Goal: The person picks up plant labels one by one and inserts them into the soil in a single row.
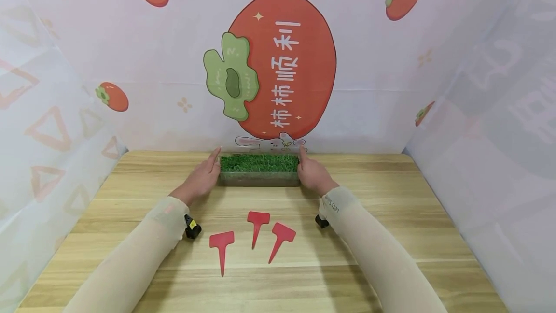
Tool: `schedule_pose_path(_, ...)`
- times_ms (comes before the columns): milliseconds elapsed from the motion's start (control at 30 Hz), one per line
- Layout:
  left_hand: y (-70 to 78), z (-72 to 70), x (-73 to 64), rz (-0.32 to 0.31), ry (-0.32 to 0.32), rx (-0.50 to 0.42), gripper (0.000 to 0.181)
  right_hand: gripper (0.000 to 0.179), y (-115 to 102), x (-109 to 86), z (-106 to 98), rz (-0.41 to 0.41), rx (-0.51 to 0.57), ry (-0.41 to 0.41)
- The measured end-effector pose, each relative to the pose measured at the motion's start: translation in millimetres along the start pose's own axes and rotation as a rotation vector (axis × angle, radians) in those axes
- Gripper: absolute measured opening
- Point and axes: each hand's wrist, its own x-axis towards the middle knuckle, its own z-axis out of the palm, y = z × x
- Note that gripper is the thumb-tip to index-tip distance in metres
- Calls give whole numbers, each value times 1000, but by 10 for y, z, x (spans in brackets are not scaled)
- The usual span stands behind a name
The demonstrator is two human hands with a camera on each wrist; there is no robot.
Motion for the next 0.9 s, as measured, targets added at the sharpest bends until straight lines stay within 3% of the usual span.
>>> schedule_pose_path(600, -15, 11, 8, 26, -1, -32, 59, 63, -4, -36, 0, 6, -9, -6)
schedule_pose_path(900, -8, 29, -62, 33, 0, -30, 59, 63, 13, -81, 29, -5, -2, -20)
